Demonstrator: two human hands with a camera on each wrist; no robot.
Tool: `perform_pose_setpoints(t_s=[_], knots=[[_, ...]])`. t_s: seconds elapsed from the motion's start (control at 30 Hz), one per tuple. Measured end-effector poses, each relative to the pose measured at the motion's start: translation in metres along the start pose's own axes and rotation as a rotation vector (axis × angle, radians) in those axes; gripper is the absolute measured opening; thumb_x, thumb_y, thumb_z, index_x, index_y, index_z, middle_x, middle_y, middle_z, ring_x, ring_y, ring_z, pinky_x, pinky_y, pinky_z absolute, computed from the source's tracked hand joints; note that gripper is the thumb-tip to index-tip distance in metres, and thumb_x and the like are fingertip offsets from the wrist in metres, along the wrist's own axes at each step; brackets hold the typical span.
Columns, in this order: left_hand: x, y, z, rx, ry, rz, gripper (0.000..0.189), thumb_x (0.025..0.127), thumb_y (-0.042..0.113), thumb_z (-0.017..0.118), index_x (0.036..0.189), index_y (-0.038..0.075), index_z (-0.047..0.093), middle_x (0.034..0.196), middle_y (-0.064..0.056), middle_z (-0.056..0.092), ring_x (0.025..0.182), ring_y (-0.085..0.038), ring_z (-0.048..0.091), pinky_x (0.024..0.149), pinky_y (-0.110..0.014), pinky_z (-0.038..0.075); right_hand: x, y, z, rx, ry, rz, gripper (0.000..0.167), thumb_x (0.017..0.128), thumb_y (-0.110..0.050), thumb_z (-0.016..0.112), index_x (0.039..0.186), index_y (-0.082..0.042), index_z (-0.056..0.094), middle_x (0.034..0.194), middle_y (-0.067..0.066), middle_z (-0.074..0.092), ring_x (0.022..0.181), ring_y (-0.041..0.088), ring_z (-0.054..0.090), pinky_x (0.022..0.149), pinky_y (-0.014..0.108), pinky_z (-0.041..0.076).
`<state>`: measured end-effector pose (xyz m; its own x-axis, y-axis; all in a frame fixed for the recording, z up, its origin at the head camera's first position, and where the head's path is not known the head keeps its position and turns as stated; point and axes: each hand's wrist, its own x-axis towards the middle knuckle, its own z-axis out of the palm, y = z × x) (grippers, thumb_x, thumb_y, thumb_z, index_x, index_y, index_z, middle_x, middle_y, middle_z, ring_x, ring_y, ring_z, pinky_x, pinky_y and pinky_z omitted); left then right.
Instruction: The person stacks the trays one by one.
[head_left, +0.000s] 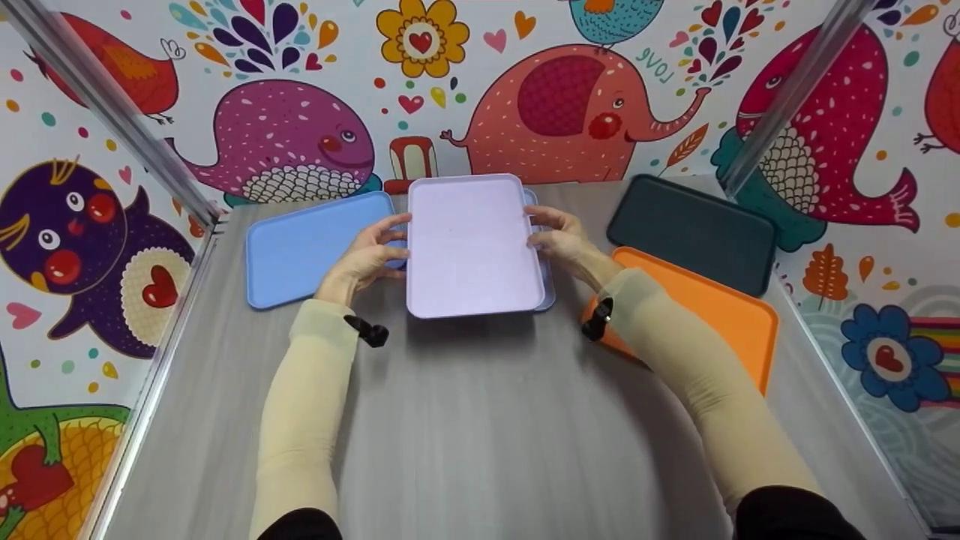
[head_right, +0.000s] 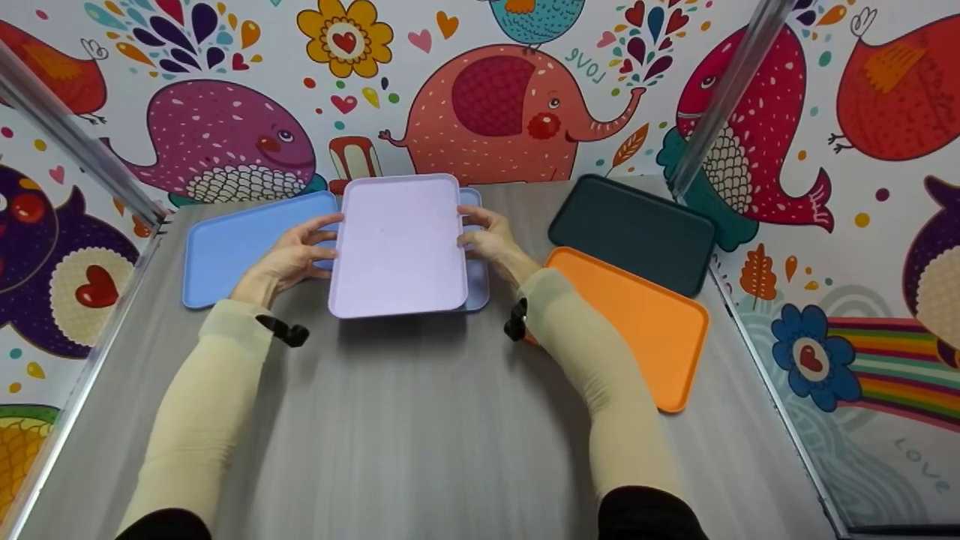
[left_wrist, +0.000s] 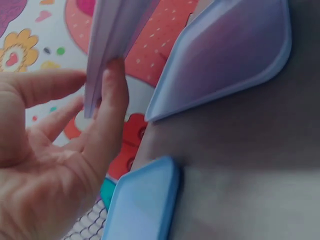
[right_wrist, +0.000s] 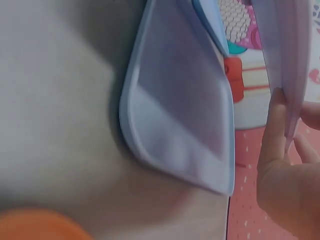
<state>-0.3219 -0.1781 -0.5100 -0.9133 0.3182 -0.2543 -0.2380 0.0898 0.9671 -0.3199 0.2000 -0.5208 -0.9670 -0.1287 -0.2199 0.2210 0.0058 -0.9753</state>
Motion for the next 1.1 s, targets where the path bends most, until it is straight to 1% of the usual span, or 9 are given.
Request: perform_pose_setpoints(t_s=[0.2, 0.3, 0.4, 0.5, 0.6, 0.7, 0.83, 1.0, 1.1], knots=[[0.017, -0.003, 0.021, 0.035, 0.027, -0.004, 0.084, 0.098, -0.013, 0.064, 0.174, 0.014, 0.041, 0.168, -0.025, 0.049, 0.12, -0.027, 0.064, 0.076, -0.039, 0.069, 0.007, -0.001, -0.018, -0.073, 0.042, 0.06, 0.071, 0.096, 0.008, 0.068, 0.162, -0.018, 0.062, 0.166, 0.014, 0.056, 0.139, 0.031, 0.055, 0.121, 0.05, 0.054], [0.023, -0.006, 0.029, 0.038, 0.037, -0.016, 0.085, 0.097, -0.015, 0.064, 0.174, 0.014, 0.042, 0.167, -0.025, 0.05, 0.12, -0.027, 0.064, 0.079, -0.042, 0.07, 0.012, 0.003, -0.022, -0.097, 0.058, 0.073, 0.073, 0.095, 0.01, 0.066, 0.163, -0.018, 0.061, 0.167, 0.015, 0.056, 0.14, 0.032, 0.055, 0.126, 0.055, 0.052], [0.028, -0.01, 0.035, 0.058, 0.063, -0.03, 0.086, 0.095, -0.015, 0.064, 0.173, 0.014, 0.043, 0.164, -0.024, 0.052, 0.114, -0.029, 0.067, 0.085, -0.049, 0.07, 0.018, 0.008, -0.024, -0.129, 0.067, 0.078, 0.076, 0.095, 0.012, 0.064, 0.164, -0.019, 0.06, 0.166, 0.015, 0.056, 0.132, 0.031, 0.059, 0.116, 0.048, 0.058], [0.032, -0.014, 0.042, 0.105, 0.094, -0.039, 0.085, 0.094, -0.014, 0.065, 0.172, 0.014, 0.046, 0.161, -0.024, 0.053, 0.11, -0.03, 0.068, 0.088, -0.052, 0.071, 0.021, 0.013, -0.025, -0.151, 0.079, 0.078, 0.078, 0.093, 0.014, 0.062, 0.164, -0.018, 0.059, 0.165, 0.015, 0.058, 0.122, 0.029, 0.06, 0.092, 0.036, 0.061], [0.036, -0.018, 0.047, 0.166, 0.124, -0.042, 0.082, 0.094, -0.012, 0.066, 0.17, 0.013, 0.048, 0.161, -0.024, 0.055, 0.115, -0.031, 0.067, 0.084, -0.047, 0.071, 0.024, 0.018, -0.025, -0.161, 0.095, 0.078, 0.078, 0.092, 0.016, 0.059, 0.164, -0.015, 0.059, 0.165, 0.015, 0.059, 0.117, 0.027, 0.059, 0.073, 0.028, 0.052], [0.039, -0.021, 0.052, 0.22, 0.151, -0.047, 0.079, 0.094, -0.011, 0.066, 0.168, 0.011, 0.051, 0.162, -0.024, 0.056, 0.122, -0.033, 0.065, 0.074, -0.038, 0.07, 0.026, 0.023, -0.024, -0.17, 0.108, 0.081, 0.076, 0.092, 0.015, 0.058, 0.164, -0.012, 0.058, 0.166, 0.015, 0.059, 0.122, 0.027, 0.059, 0.068, 0.026, 0.05], [0.041, -0.025, 0.056, 0.264, 0.18, -0.05, 0.076, 0.094, -0.012, 0.064, 0.167, 0.009, 0.053, 0.161, -0.024, 0.057, 0.131, -0.036, 0.064, 0.073, -0.036, 0.068, 0.029, 0.028, -0.021, -0.186, 0.128, 0.079, 0.075, 0.093, 0.015, 0.059, 0.164, -0.008, 0.057, 0.166, 0.016, 0.06, 0.139, 0.03, 0.061, 0.083, 0.029, 0.057], [0.044, -0.026, 0.056, 0.364, 0.213, -0.066, 0.07, 0.097, -0.01, 0.063, 0.164, 0.008, 0.056, 0.159, -0.021, 0.063, 0.139, -0.033, 0.064, 0.092, -0.046, 0.07, 0.032, 0.031, -0.016, -0.211, 0.142, 0.055, 0.073, 0.092, 0.016, 0.059, 0.163, -0.003, 0.056, 0.168, 0.02, 0.059, 0.158, 0.035, 0.055, 0.117, 0.044, 0.055], [0.048, -0.026, 0.056, 0.408, 0.234, -0.065, 0.066, 0.098, -0.009, 0.063, 0.161, 0.006, 0.059, 0.158, -0.02, 0.065, 0.141, -0.033, 0.065, 0.099, -0.05, 0.069, 0.033, 0.032, -0.015, -0.225, 0.158, 0.049, 0.072, 0.092, 0.017, 0.059, 0.161, -0.001, 0.058, 0.167, 0.021, 0.059, 0.159, 0.036, 0.054, 0.124, 0.048, 0.052]])
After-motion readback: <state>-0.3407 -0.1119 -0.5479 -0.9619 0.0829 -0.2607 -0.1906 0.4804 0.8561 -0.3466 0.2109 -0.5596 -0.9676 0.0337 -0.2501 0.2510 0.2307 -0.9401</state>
